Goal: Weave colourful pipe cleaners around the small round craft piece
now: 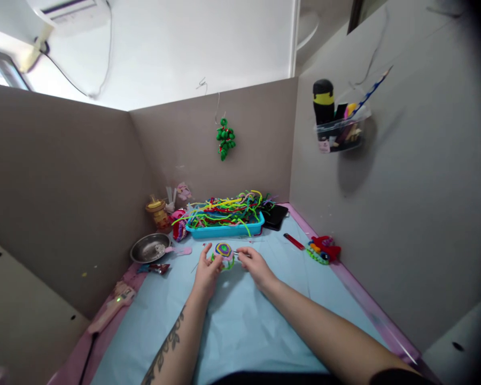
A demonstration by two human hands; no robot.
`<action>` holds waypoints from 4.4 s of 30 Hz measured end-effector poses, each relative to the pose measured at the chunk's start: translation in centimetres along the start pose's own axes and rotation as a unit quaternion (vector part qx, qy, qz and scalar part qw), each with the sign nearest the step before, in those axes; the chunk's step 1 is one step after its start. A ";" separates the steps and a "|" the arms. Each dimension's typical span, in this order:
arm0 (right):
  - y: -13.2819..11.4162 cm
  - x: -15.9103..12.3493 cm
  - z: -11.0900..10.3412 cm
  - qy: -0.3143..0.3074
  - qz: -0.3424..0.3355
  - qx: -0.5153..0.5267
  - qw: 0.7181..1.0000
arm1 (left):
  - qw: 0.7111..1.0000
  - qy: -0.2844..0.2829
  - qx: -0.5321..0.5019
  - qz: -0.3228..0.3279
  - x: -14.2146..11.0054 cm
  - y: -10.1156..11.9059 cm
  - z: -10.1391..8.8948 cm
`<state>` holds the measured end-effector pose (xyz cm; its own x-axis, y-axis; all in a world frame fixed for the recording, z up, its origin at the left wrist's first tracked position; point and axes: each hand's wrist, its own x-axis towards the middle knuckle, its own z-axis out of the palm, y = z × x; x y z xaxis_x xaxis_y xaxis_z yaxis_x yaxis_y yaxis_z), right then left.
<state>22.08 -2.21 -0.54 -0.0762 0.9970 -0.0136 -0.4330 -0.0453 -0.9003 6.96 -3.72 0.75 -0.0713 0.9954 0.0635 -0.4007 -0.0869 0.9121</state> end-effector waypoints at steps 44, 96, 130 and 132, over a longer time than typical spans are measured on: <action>-0.4 -1.4 0.9 -0.185 0.161 0.181 0.952 | 0.988 -0.140 -0.044 -0.046 -0.1 0.5 -0.6; 0.8 0.1 0.1 -0.059 0.131 0.203 0.969 | 0.920 0.120 0.310 0.208 -0.5 -1.1 0.1; 0.5 0.5 -0.4 -0.104 0.082 0.017 0.991 | 0.997 -0.047 0.041 -0.034 -0.6 0.1 0.0; 0.4 0.5 -0.4 -0.094 0.085 0.026 0.992 | 0.998 -0.053 0.017 -0.042 -0.7 0.3 0.0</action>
<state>22.26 -1.68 -1.11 -0.3157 0.9457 -0.0766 -0.4456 -0.2191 -0.8680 6.91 -4.45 1.03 0.0579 0.9980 0.0269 -0.3693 -0.0036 0.9293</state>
